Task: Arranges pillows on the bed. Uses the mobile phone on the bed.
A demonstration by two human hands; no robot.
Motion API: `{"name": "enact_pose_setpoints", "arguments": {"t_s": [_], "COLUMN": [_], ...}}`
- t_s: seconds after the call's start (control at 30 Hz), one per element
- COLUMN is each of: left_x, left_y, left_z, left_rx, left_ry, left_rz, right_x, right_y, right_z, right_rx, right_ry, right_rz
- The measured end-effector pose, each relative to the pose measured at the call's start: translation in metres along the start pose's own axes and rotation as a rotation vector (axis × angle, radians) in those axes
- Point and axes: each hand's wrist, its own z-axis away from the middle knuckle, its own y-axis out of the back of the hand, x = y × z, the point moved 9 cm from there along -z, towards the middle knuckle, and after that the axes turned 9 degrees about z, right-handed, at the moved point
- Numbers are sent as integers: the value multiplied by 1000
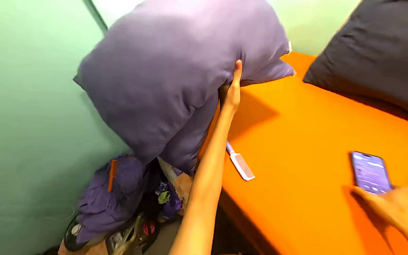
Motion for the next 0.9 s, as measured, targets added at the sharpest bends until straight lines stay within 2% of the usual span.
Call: {"name": "enact_pose_setpoints", "arguments": {"t_s": [0.07,0.1,0.13,0.2,0.27,0.33,0.4,0.47,0.53,0.6,0.67,0.7,0.77,0.83,0.9], "left_x": [-101,-143,-167,-156,-93,-18,51,97,109,83,50,37,24,34,67], "left_y": [-7,-4,4,19,48,101,179,262,317,340,334,322,288,241,192], "left_z": [42,72,101,142,156,138,99,66,46,26,2,-12,-39,-54,-52], "left_rx": [-233,-346,-477,-717,-753,-586,-287,44,333,436,410,349,252,198,190], "left_ry": [521,718,818,840,786,609,372,261,344,540,685,721,690,637,564], "left_rz": [-152,-195,-251,-271,-238,-231,-344,-553,-639,-540,-440,-416,-434,-367,-226], "right_x": [-22,-27,-28,-25,-17,-10,-9,-24,-65,-133,-212,-249,-308,-355,-388], "right_y": [-9,-12,-14,-17,-22,-25,-26,-14,5,10,-4,-18,-56,-88,-104], "right_z": [10,12,12,11,10,11,11,13,11,2,-5,-10,-22,-43,-72], "right_rx": [5,-5,-10,-11,16,35,21,-22,4,-36,-234,-369,-639,-803,-771], "right_ry": [-13,-31,-45,-55,-40,-45,-74,-117,-47,99,201,195,41,-159,-228], "right_rz": [12,42,70,108,126,135,154,135,52,-81,-298,-472,-861,-1121,-1255]}}
